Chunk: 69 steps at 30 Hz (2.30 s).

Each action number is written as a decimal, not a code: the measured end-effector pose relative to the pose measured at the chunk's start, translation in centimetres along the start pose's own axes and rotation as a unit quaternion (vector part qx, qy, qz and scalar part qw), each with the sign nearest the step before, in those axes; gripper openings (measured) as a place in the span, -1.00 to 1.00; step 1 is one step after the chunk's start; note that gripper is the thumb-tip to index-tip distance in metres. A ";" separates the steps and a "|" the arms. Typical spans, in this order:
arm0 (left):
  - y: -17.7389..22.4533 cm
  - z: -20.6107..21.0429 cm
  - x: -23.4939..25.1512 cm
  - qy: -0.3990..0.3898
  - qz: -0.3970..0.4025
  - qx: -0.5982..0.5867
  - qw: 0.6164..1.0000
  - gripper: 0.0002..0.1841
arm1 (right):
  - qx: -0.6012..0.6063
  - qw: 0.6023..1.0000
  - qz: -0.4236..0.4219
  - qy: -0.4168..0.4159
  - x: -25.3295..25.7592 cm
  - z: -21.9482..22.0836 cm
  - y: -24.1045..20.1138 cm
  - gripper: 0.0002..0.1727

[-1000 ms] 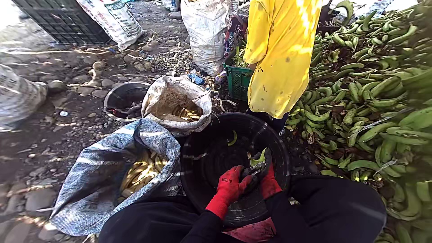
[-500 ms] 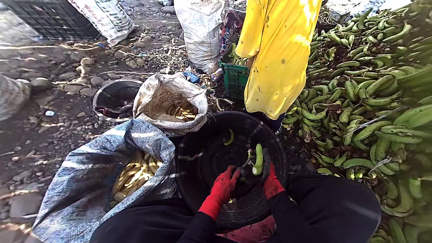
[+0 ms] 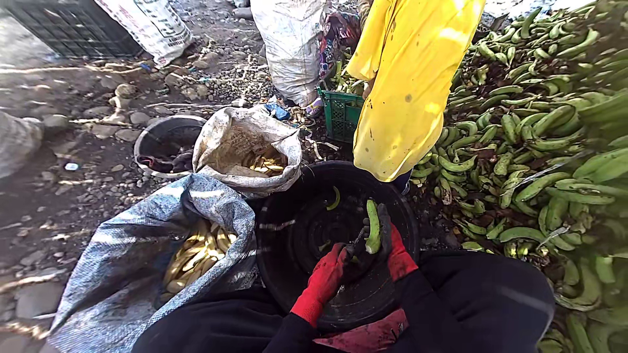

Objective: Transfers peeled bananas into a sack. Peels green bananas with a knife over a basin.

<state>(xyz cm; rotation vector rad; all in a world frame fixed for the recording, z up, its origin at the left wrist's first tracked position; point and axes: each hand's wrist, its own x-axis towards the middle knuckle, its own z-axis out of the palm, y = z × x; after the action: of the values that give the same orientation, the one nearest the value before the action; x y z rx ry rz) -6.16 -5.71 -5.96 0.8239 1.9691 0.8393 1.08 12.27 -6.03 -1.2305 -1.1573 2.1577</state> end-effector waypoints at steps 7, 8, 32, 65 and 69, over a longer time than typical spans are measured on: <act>1.6 -1.1 -0.7 -0.029 0.072 0.144 0.987 -0.47 | 0.001 0.996 0.065 -0.069 0.1 -0.6 -0.1 -0.43; 1.6 -1.2 -0.7 -0.029 0.071 0.150 0.986 -0.46 | -0.005 0.995 0.067 -0.079 0.1 -0.6 -0.1 -0.44; -0.1 -2.5 -0.1 0.031 0.048 -0.029 0.998 -0.54 | 0.039 0.995 0.045 -0.076 -0.6 1.0 1.4 -0.50; 2.4 -1.8 -1.0 0.129 0.005 0.059 0.990 -0.48 | -0.043 0.989 -0.105 0.092 2.0 4.0 -0.3 -0.50; 3.0 -2.1 -0.6 0.133 -0.043 0.084 0.987 -0.48 | -0.098 0.972 -0.147 0.156 1.0 5.1 -0.8 -0.46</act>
<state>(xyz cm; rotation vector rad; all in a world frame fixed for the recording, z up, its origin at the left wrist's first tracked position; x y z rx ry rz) -7.03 -4.98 -2.39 0.7462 2.3195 0.7727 -3.82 11.01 -4.52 -1.3253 -1.3383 1.6002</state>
